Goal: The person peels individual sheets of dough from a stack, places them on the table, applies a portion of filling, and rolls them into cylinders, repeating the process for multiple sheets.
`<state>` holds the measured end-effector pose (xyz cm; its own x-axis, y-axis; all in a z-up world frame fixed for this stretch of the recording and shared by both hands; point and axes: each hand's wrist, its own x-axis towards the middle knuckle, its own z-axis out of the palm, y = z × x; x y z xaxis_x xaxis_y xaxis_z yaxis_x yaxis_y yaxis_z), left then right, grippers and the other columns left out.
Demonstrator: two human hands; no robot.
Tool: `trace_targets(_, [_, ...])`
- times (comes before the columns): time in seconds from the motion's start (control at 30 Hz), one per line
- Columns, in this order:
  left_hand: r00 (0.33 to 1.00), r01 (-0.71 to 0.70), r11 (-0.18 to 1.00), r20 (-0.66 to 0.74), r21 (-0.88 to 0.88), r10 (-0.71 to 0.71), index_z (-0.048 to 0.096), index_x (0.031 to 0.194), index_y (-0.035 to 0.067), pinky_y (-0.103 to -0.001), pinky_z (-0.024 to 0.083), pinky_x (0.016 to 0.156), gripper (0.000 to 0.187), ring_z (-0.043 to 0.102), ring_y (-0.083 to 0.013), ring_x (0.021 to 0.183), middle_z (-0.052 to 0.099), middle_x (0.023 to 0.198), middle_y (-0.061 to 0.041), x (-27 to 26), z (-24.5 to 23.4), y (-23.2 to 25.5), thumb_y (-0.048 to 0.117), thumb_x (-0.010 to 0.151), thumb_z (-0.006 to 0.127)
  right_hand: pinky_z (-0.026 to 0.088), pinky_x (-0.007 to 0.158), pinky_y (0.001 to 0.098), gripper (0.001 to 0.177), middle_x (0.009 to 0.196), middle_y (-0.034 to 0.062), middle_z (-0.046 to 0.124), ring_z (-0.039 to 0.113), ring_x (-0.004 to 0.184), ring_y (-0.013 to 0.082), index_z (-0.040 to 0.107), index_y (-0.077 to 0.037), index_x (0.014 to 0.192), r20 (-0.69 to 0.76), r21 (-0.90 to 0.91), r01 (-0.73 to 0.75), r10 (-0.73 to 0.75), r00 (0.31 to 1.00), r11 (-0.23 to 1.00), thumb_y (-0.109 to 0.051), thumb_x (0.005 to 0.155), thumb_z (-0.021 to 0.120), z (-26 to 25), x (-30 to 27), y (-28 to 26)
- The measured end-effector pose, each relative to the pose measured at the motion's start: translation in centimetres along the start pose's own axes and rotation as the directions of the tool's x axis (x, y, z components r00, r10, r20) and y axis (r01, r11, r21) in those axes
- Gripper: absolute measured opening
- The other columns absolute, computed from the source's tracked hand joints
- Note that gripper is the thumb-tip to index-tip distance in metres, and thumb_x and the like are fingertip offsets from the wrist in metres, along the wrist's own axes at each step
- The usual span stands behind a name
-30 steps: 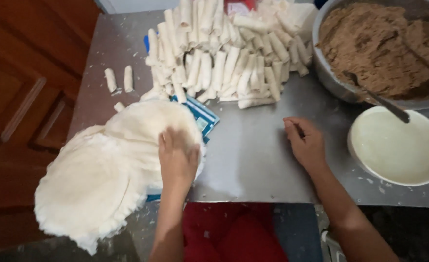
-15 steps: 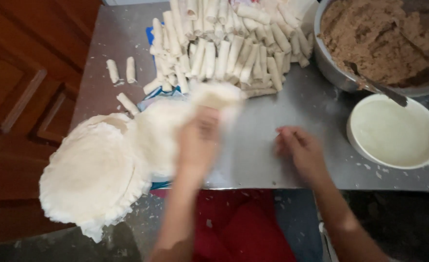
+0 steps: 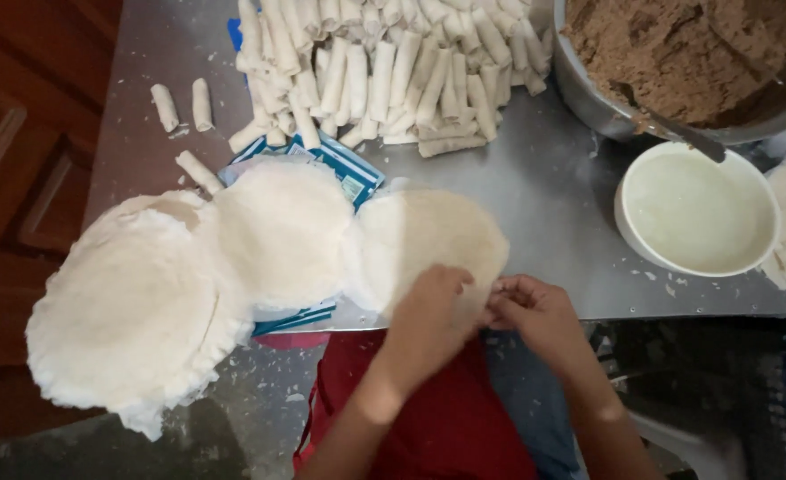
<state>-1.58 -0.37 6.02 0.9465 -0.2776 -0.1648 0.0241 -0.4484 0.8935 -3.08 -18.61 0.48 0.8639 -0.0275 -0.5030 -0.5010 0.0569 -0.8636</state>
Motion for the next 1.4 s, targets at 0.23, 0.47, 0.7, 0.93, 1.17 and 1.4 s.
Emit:
trace_targets(0.23, [0.997, 0.077, 0.973, -0.006, -0.219, -0.081, 0.070, 0.107, 0.005, -0.036, 0.056, 0.069, 0.022, 0.065, -0.0249, 0.079, 0.070, 0.092, -0.013, -0.2, -0.2, -2.6, 0.017, 0.090, 0.063, 0.061, 0.062, 0.0430, 0.015, 0.077, 0.0190, 0.066, 0.067, 0.065, 0.0267, 0.069, 0.005, 0.100, -0.061, -0.001, 0.179, -0.178, 0.982, 0.984, 0.003, 0.086, 0.066, -0.5, 0.2, -0.1])
trace_targets(0.47, [0.994, 0.042, 0.885, -0.074, -0.464, -0.086, 0.070, 0.102, 0.006, -0.039, 0.055, 0.071, 0.021, 0.064, -0.0239, 0.083, 0.068, 0.087, -0.016, 0.7, 2.2, -0.8, 0.017, 0.096, 0.053, 0.053, 0.074, 0.0399, 0.037, 0.091, 0.0127, 0.065, 0.062, 0.080, 0.0202, 0.056, 0.000, 0.116, -0.195, 0.008, 0.356, -0.348, 0.917, 0.934, -0.015, 0.086, 0.073, 4.1, -1.3, -2.9])
trace_targets(0.7, [0.958, 0.134, 0.421, 0.009, -0.897, -0.285, 0.058, 0.115, -0.001, -0.036, 0.050, 0.083, 0.025, 0.053, -0.0219, 0.092, 0.055, 0.100, -0.009, 1.1, -0.3, -3.1, 0.013, 0.099, 0.044, 0.048, 0.056, 0.0291, 0.020, 0.066, 0.0073, 0.064, 0.057, 0.056, 0.0133, 0.066, -0.007, 0.092, -0.313, -0.081, 0.402, -0.406, 0.859, 0.912, -0.023, 0.089, 0.076, 2.8, -0.7, -3.5])
trace_targets(0.93, [0.979, 0.082, 0.838, -0.115, -0.539, -0.169, 0.067, 0.107, 0.005, -0.031, 0.051, 0.062, 0.023, 0.063, -0.0207, 0.070, 0.067, 0.079, -0.011, 0.8, -1.9, -0.4, 0.017, 0.087, 0.063, 0.053, 0.062, 0.0370, 0.029, 0.070, 0.0125, 0.065, 0.064, 0.058, 0.0221, 0.068, -0.005, 0.108, -0.163, 0.061, 0.180, -0.168, 0.972, 0.982, -0.030, 0.100, 0.055, 3.3, -0.9, -4.7])
trace_targets(1.17, [0.963, 0.220, 0.581, 0.078, -0.784, -0.260, 0.073, 0.092, 0.008, -0.030, 0.054, 0.055, 0.024, 0.065, -0.0163, 0.058, 0.071, 0.073, -0.011, 0.8, -1.7, 0.1, 0.030, 0.093, 0.064, 0.054, 0.069, 0.0444, 0.037, 0.083, 0.0244, 0.072, 0.067, 0.069, 0.0305, 0.069, 0.000, 0.107, -0.120, -0.203, 0.197, -0.224, 0.967, 0.959, -0.018, 0.076, 0.079, 5.8, -4.2, -8.6])
trace_targets(1.4, [0.973, -0.162, 0.945, -0.204, -0.283, 0.105, 0.059, 0.130, 0.001, -0.045, 0.054, 0.073, 0.057, 0.065, -0.0330, 0.084, 0.064, 0.090, -0.025, -1.9, -4.2, 3.4, 0.024, 0.079, 0.068, 0.052, 0.055, 0.0344, 0.018, 0.069, 0.0207, 0.071, 0.061, 0.061, 0.0184, 0.073, 0.000, 0.095, -0.125, -0.394, 0.275, -0.347, 0.929, 0.877, -0.016, 0.087, 0.069, 5.4, -3.1, -6.0])
